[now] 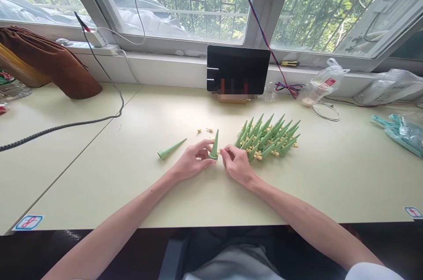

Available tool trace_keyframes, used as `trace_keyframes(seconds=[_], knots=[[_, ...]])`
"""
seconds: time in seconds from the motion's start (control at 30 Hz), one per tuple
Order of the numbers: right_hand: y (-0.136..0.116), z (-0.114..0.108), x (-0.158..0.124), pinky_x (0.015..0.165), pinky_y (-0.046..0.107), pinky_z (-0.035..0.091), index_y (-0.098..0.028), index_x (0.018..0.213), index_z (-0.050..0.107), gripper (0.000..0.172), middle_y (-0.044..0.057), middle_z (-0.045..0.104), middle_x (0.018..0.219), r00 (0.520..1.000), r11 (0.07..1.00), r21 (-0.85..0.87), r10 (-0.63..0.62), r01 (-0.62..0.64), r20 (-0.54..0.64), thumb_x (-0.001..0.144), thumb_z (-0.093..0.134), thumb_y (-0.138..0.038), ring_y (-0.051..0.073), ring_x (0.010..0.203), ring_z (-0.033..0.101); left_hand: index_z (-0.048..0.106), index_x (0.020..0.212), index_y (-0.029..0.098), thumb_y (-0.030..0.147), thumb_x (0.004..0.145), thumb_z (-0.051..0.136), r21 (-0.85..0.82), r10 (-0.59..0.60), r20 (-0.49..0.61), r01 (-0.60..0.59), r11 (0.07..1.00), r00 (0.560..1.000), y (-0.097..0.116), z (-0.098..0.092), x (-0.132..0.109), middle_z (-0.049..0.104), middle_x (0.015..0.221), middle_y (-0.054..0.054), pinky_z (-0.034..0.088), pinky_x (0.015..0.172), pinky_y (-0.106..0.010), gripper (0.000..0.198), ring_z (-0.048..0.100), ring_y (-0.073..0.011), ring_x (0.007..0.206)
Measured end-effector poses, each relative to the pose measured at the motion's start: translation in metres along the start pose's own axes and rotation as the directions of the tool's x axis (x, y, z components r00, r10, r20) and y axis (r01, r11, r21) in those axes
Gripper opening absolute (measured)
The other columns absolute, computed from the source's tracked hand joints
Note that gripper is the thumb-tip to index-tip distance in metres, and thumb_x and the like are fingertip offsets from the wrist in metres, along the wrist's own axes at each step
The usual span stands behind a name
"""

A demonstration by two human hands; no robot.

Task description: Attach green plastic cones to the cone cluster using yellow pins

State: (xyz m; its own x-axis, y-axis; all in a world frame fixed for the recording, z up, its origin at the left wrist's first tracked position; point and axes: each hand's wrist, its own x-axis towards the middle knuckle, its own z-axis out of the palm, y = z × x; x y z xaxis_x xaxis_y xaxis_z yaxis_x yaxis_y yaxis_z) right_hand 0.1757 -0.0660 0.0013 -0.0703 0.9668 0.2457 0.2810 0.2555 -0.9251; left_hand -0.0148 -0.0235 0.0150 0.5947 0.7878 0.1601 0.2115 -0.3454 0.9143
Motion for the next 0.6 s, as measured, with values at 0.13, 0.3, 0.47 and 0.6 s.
trace_keyframes(seconds=[0.13,0.3,0.47,0.6], knots=[[0.0001,0.0012,-0.0014,0.05,0.025,0.029,-0.02,0.072,0.049,0.028,-0.005,0.042,0.055,0.998,0.995,-0.076,-0.06,0.058,-0.03,0.096,0.047,-0.035,0.01,0.049,0.036,0.053,0.127,0.025,0.023,0.083,0.068,0.007,0.042,-0.018,-0.042,0.999,0.999,-0.0036,0.0012,-0.0004,0.058,0.089,0.001,0.05,0.063,-0.023,0.046,0.053,-0.0078,0.063],[0.0012,0.002,-0.0016,0.051,0.025,0.027,-0.02,0.071,0.044,0.027,-0.005,0.039,0.058,0.991,0.985,-0.123,-0.125,0.12,-0.04,0.096,0.046,-0.031,0.009,0.05,0.032,0.053,0.129,0.025,0.022,0.085,0.067,0.046,0.104,-0.036,-0.102,0.994,0.994,-0.0063,0.0022,-0.0005,0.06,0.091,-0.001,0.05,0.063,-0.023,0.046,0.05,-0.0073,0.061],[-0.001,0.0029,-0.0016,0.052,0.025,0.028,-0.021,0.071,0.043,0.027,-0.005,0.039,0.057,0.993,0.987,-0.121,-0.114,0.107,-0.045,0.096,0.045,-0.031,0.009,0.05,0.033,0.054,0.13,0.023,0.02,0.087,0.064,0.079,0.167,-0.041,-0.163,0.983,0.985,-0.0057,0.0035,0.0008,0.059,0.081,0.001,0.05,0.064,-0.023,0.044,0.048,-0.0078,0.061],[-0.0036,0.0037,-0.0022,0.05,0.026,0.029,-0.021,0.07,0.042,0.029,-0.005,0.041,0.055,0.998,0.996,-0.076,-0.044,0.041,-0.048,0.096,0.044,-0.034,0.01,0.049,0.035,0.055,0.128,0.021,0.018,0.087,0.063,0.121,0.209,-0.06,-0.201,0.972,0.976,-0.0094,0.0051,0.0013,0.06,0.081,0.0,0.052,0.067,-0.024,0.041,0.051,-0.0088,0.063]])
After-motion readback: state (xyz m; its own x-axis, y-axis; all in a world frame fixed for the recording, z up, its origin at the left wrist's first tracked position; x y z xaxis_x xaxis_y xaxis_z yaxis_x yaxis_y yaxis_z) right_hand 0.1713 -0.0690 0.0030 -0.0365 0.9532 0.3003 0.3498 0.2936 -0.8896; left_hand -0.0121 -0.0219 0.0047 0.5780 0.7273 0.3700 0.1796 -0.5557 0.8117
